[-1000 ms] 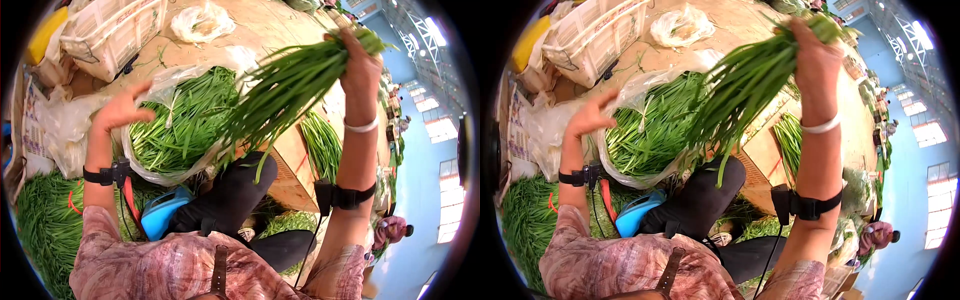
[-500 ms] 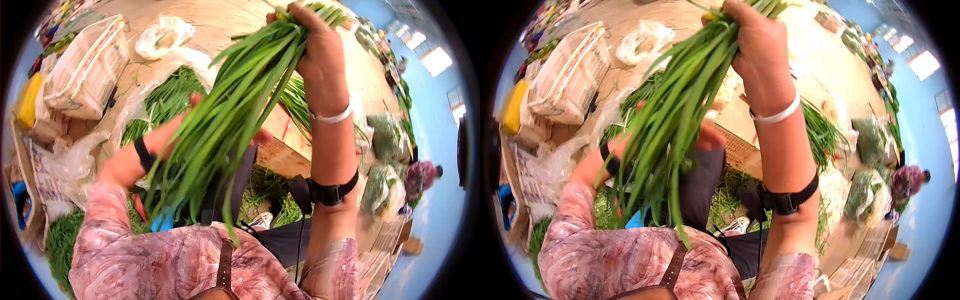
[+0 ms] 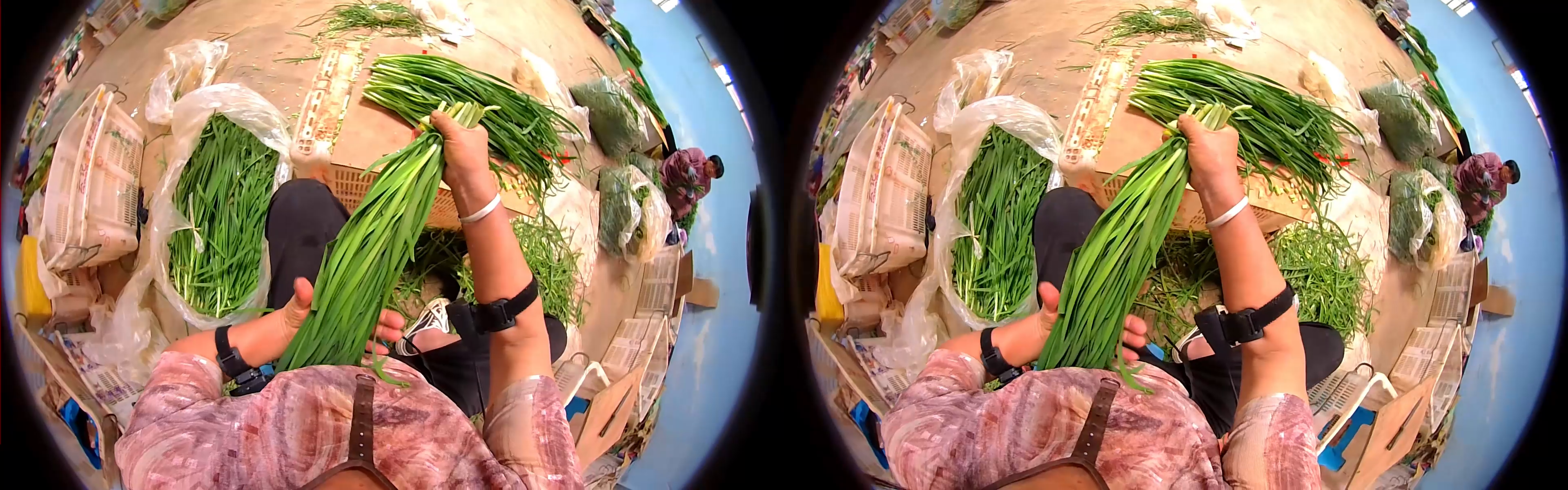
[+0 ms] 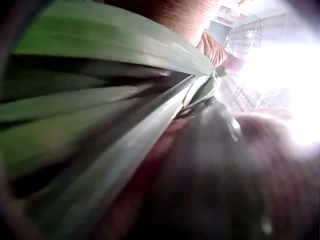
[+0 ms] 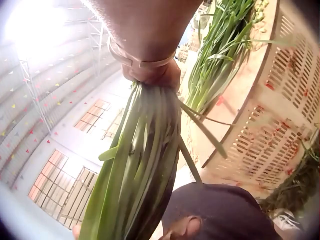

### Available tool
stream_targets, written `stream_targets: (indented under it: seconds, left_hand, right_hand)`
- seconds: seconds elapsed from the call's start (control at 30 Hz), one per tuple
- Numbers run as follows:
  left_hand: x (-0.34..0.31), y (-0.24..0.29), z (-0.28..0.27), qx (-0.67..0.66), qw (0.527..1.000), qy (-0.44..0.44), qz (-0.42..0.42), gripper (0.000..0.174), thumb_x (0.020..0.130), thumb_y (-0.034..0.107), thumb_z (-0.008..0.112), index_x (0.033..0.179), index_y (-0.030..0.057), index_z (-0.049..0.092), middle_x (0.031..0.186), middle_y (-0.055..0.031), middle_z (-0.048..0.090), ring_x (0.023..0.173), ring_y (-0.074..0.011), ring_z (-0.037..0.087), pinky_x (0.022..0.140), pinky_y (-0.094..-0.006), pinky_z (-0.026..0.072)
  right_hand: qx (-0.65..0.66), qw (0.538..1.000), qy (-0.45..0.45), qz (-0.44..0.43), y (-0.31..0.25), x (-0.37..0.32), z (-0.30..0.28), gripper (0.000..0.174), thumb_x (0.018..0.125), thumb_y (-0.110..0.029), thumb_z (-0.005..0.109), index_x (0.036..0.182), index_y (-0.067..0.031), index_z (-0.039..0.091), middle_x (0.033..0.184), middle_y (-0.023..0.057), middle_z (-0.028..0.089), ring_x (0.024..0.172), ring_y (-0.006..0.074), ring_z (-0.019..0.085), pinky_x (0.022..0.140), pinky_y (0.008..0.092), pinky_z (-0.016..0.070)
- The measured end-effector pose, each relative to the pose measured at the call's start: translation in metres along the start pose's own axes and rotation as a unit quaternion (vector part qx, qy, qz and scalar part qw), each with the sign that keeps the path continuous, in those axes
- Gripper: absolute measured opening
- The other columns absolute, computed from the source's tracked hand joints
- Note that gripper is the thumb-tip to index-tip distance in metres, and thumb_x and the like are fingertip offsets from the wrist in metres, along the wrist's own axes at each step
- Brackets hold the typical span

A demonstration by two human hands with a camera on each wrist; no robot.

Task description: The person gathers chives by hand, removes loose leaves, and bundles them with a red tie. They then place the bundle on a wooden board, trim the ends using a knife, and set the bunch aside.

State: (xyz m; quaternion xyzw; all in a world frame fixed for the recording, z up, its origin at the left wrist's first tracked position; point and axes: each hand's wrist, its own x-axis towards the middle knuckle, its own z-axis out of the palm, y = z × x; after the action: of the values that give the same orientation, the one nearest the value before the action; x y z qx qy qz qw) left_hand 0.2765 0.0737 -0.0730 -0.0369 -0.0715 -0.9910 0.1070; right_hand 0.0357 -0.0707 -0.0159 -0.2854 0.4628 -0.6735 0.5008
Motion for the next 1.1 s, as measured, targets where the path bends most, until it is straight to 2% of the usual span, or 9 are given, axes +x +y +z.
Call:
stream_targets:
  seconds: [0.2,0.23,0.33,0.4,0.5,0.57,0.77,0.87,1.1]
  left_hand:
    - [0.012,-0.016,-0.01,-0.125,0.991,0.037,-0.042,0.069,0.072,0.018,0.072,0.132,0.0078,0.038,0.091,-0.0102,0.057,0.098,-0.0312,0.06,0.093,-0.047,0.0444]
    - [0.017,-0.015,0.003,-0.105,0.989,0.093,-0.056,0.063,0.072,0.012,0.069,0.128,0.007,0.041,0.076,-0.0047,0.051,0.075,-0.0226,0.062,0.076,-0.0409,0.0503]
    - [0.027,-0.003,0.008,-0.06,0.983,0.096,-0.141,0.073,0.071,0.01,0.069,0.134,0.004,0.033,0.068,-0.0033,0.047,0.059,-0.0158,0.054,0.061,-0.0317,0.0427]
    - [0.035,0.014,0.015,0.045,0.974,0.133,-0.176,0.07,0.068,0.006,0.068,0.13,-0.0005,0.036,0.065,-0.0038,0.045,0.051,-0.0131,0.049,0.052,-0.0297,0.0402]
    - [0.046,0.034,-0.003,0.296,0.92,0.199,-0.162,0.056,0.067,0.006,0.069,0.117,-0.0035,0.045,0.065,-0.0078,0.051,0.046,-0.013,0.048,0.044,-0.0262,0.0393]
    - [0.052,0.044,0.006,0.402,0.873,0.213,-0.174,0.042,0.065,0.006,0.07,0.101,-0.0045,0.053,0.064,-0.0114,0.055,0.045,-0.0128,0.049,0.042,-0.0253,0.0398]
    - [0.05,0.059,0.022,0.428,0.874,0.206,-0.098,0.032,0.063,0.007,0.069,0.09,-0.0055,0.057,0.069,-0.0108,0.058,0.043,-0.0131,0.049,0.041,-0.0237,0.0382]
    - [0.038,0.056,0.033,0.33,0.914,0.227,-0.073,0.031,0.063,0.007,0.07,0.084,-0.0092,0.055,0.064,-0.0122,0.056,0.038,-0.0123,0.045,0.034,-0.0253,0.0309]
    - [0.006,0.047,0.017,0.08,0.985,0.149,-0.039,0.051,0.074,0.002,0.06,0.121,-0.0013,0.04,0.069,-0.0088,0.051,0.038,-0.0064,0.041,0.041,-0.0238,0.0298]
  right_hand:
    - [0.051,0.993,0.103,0.028,0.019,-0.018,-0.034,0.008,0.077,0.001,0.058,0.084,0.0054,0.055,0.075,0.0123,0.061,0.052,0.0208,0.059,0.049,0.031,0.0516]
    - [0.016,0.995,0.101,0.006,0.027,-0.012,-0.049,0.011,0.079,0.001,0.057,0.088,0.005,0.055,0.078,0.0129,0.061,0.057,0.024,0.062,0.052,0.0321,0.0547]
    - [0.085,0.992,0.088,0.044,0.016,-0.025,-0.087,0.021,0.084,-0.013,0.06,0.094,0.0045,0.054,0.08,0.0169,0.063,0.07,0.0292,0.065,0.058,0.0373,0.0567]
    - [0.223,0.972,-0.074,0.0,-0.012,-0.047,-0.104,0.043,0.086,-0.036,0.058,0.108,0.001,0.051,0.11,0.0206,0.059,0.097,0.0323,0.061,0.081,0.043,0.0533]
    - [0.297,0.953,-0.034,0.043,0.002,-0.054,-0.173,0.037,0.083,-0.026,0.065,0.11,-0.0032,0.052,0.1,0.0154,0.059,0.088,0.0284,0.06,0.08,0.0469,0.0519]
    - [0.139,0.982,0.122,0.021,-0.009,-0.079,-0.165,0.028,0.085,-0.017,0.06,0.109,-0.0034,0.053,0.098,0.0115,0.059,0.082,0.0258,0.061,0.078,0.0432,0.0533]
    - [0.067,0.995,0.045,-0.065,-0.022,-0.131,-0.185,0.034,0.084,-0.007,0.058,0.116,0.0018,0.049,0.106,0.0171,0.06,0.095,0.0278,0.063,0.072,0.0339,0.0543]
    - [0.071,0.997,-0.007,0.039,-0.016,-0.136,-0.194,0.047,0.083,-0.016,0.061,0.122,0.0054,0.044,0.11,0.0191,0.057,0.098,0.0328,0.06,0.078,0.0406,0.0543]
    - [0.064,0.991,-0.001,0.122,0.002,-0.129,-0.178,0.032,0.084,-0.009,0.061,0.113,-0.0002,0.053,0.08,0.0115,0.062,0.055,0.0108,0.053,0.042,0.0169,0.0341]
